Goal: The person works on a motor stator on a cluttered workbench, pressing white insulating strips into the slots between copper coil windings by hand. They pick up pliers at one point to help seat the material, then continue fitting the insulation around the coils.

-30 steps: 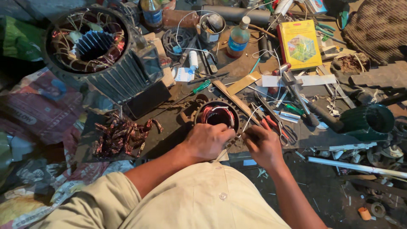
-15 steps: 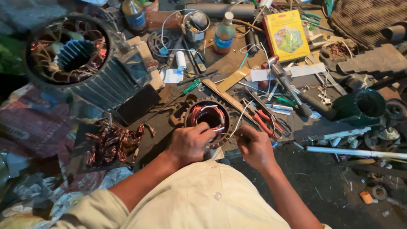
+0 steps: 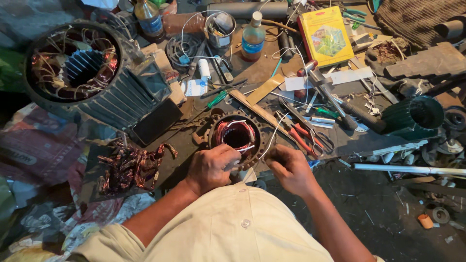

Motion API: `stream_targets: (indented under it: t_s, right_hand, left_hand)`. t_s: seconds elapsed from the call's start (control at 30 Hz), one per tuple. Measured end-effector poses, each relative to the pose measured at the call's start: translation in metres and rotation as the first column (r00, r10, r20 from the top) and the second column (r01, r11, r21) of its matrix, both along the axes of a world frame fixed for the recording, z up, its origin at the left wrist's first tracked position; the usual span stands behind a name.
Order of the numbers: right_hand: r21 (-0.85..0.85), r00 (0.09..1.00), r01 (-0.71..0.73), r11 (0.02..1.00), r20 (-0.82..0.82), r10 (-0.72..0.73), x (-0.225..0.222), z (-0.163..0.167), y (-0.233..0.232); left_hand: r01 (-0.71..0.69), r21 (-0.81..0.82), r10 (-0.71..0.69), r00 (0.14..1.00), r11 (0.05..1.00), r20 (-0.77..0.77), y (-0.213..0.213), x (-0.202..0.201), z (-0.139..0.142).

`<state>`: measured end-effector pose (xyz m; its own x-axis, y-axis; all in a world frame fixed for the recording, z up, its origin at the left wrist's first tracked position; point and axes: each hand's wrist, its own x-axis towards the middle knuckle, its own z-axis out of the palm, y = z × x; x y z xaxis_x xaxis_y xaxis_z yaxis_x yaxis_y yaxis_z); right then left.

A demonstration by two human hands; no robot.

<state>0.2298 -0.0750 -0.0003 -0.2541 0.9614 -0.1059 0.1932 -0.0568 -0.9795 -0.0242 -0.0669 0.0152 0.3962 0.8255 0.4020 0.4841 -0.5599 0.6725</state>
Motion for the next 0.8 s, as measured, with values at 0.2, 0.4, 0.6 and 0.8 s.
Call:
stream_targets:
  t_s: [0.2,0.4,0.6,0.8]
  right_hand:
    - [-0.118,0.975,0.032,0.992,-0.217,-0.057,-0.015,-0.003,0.012]
    - [-0.12,0.971,-0.073,0.99,-0.237,0.043,-0.02,0.004,0.012]
    - [-0.172,0.968,-0.093,0.981,-0.245,0.049,-0.012,-0.001,-0.002]
    - [-0.131,0.966,0.041,0.991,-0.248,-0.073,-0.008,-0.016,0.001]
  left_hand:
    - [0.077,0.039,-0.076,0.997,0.996,-0.02,0.005,0.007,0.002]
    - [0.147,-0.06,-0.153,0.984,0.987,-0.095,0.011,0.005,0.005]
    - [0.048,-0.089,-0.047,0.999,0.995,0.014,0.009,-0.002,0.011]
    - [0.125,0.025,-0.121,0.985,0.992,-0.125,0.011,0.007,0.01]
